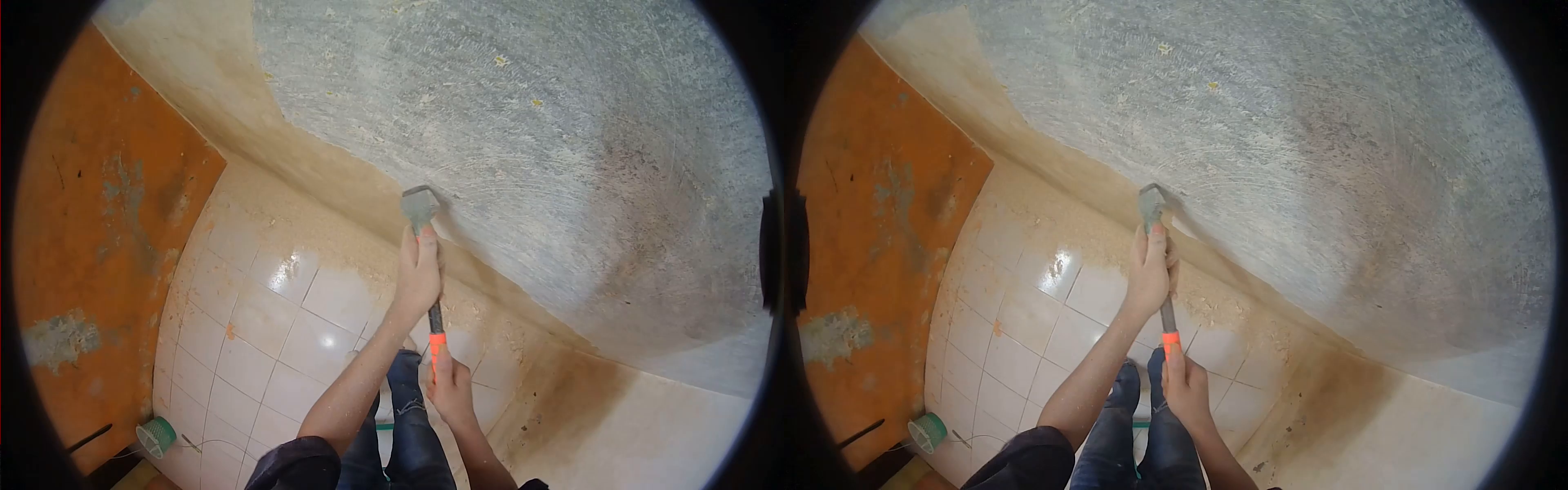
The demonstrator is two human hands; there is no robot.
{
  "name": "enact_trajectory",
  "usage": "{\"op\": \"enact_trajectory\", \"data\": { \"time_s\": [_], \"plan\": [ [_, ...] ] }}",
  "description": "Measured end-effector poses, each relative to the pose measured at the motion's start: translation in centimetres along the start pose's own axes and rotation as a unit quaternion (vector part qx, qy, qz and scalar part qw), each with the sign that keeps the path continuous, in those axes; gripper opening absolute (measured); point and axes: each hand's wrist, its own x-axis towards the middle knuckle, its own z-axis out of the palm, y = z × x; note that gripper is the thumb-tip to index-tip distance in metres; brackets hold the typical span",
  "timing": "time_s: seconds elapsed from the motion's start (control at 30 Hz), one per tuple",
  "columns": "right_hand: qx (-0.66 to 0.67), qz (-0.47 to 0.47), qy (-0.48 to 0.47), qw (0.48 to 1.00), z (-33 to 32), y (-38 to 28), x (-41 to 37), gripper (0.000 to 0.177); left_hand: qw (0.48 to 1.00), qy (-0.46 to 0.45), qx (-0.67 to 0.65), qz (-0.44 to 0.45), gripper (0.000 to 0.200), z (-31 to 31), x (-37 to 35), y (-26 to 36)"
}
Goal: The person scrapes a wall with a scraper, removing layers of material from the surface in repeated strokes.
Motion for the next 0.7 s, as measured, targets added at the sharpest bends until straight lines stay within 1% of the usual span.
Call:
{"op": "enact_trajectory", "data": {
  "time_s": [0.03,0.1,0.17,0.2,0.27,0.3,0.33,0.37,0.43,0.53,0.63,0.67,0.7],
  "plan": [
    [0.002,-0.001,-0.001,1.0,-0.3,-0.1,-0.4,0.053,1.0,0.002,-0.001,-0.006,0.033,0.9,-0.5,-0.1],
    [0.038,0.029,0.001,0.999,-1.2,-0.9,-2.0,0.052,1.0,0.002,-0.003,-0.014,0.033,1.2,-0.5,0.0],
    [0.012,0.028,0.008,1.0,-0.8,-2.0,-0.8,0.052,0.999,0.034,0.009,0.003,0.035,0.5,0.6,0.1],
    [0.017,0.036,-0.012,0.999,-0.5,-2.0,0.4,0.052,0.999,0.029,-0.032,-0.013,0.037,-0.5,1.3,0.9],
    [0.02,0.044,-0.039,0.998,-0.4,-1.8,0.9,0.052,0.999,0.024,-0.033,0.0,0.036,-0.5,1.4,0.8],
    [0.017,0.027,-0.025,0.999,-0.4,-1.4,0.2,0.053,0.999,0.019,-0.033,0.007,0.036,-0.5,1.0,0.6],
    [0.015,0.006,-0.007,1.0,-0.4,-1.3,-0.5,0.053,0.999,0.028,-0.019,-0.011,0.035,0.1,0.5,0.3],
    [0.015,0.004,-0.007,1.0,-0.5,-1.6,-0.8,0.053,0.999,0.027,-0.019,-0.009,0.035,0.6,0.3,0.4],
    [0.005,0.011,-0.008,1.0,-0.9,-2.1,-1.4,0.054,1.0,0.012,-0.022,-0.005,0.035,1.2,-0.2,0.7],
    [-0.023,0.01,-0.01,1.0,0.8,-3.3,1.0,0.055,0.999,0.027,-0.043,-0.007,0.035,-1.4,1.9,1.5],
    [0.002,0.026,0.0,1.0,0.3,-2.5,-0.7,0.053,0.999,0.03,-0.013,-0.014,0.035,-0.5,0.9,0.3],
    [0.012,0.044,0.02,0.999,0.2,-2.7,-1.7,0.053,0.999,0.029,-0.013,-0.013,0.035,-0.1,0.8,0.3],
    [0.009,0.042,0.02,0.999,0.1,-3.0,-1.1,0.053,0.999,0.023,-0.024,-0.011,0.035,0.4,0.5,0.8]
  ]
}}
